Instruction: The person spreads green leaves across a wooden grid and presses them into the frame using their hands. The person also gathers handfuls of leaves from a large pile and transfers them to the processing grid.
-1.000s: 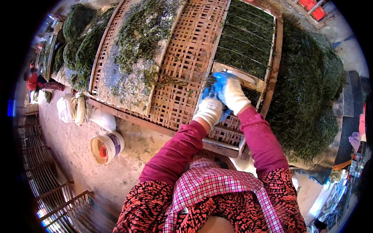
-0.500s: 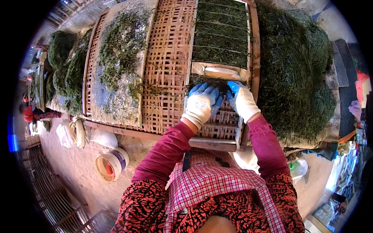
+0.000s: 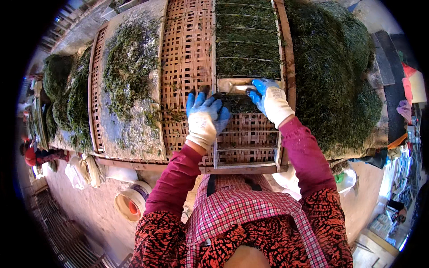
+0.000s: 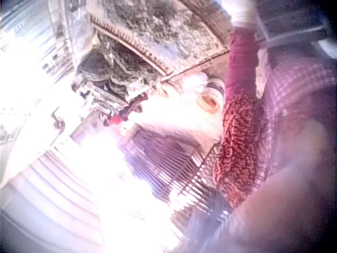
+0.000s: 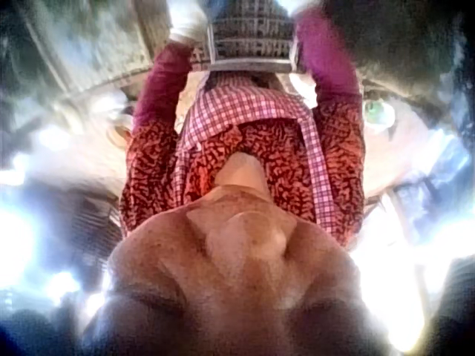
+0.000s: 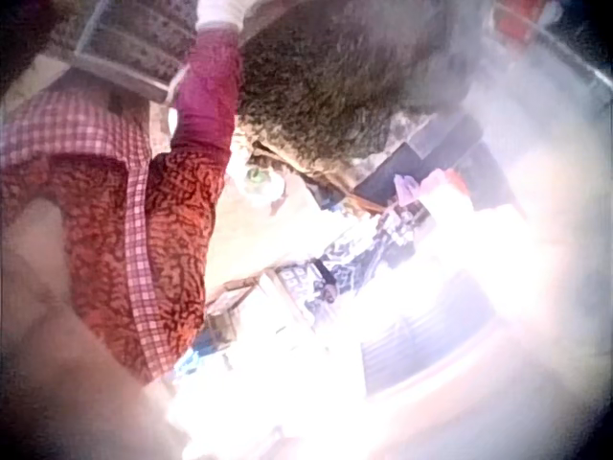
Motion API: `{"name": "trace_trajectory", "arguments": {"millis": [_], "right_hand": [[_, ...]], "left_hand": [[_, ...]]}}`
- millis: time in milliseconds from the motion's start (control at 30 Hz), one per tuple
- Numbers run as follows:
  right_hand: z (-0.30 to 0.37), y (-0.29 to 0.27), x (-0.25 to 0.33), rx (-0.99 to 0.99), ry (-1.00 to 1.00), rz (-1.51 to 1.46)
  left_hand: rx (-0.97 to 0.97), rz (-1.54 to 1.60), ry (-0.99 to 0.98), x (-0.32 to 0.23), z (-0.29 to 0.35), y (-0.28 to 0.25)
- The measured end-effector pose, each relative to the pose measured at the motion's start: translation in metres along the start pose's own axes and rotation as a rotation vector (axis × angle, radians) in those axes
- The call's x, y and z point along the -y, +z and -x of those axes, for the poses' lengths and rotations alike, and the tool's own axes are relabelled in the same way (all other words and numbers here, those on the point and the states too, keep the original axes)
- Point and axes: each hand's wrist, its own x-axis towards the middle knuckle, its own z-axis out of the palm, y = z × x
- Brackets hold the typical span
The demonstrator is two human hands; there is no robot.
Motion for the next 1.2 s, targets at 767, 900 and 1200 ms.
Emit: {"name": "trace_trajectory", "arguments": {"millis": [767, 900, 1200], "right_hand": [[0.201, -0.049, -0.201, -0.251, 0.802, 0.195], [0.254, -0.059, -0.265, 0.067, 1.085, 0.307], [0.229, -0.037, -0.391, 0.128, 0.921, -0.062]], "left_hand": [[0.287, -0.109, -0.012, -0.093, -0.074, 0.091], [0.259, -0.185, -0.044, -0.096, -0.072, 0.094], [0.116, -0.284, 0.014, -0.087, -0.064, 0.113]]}}
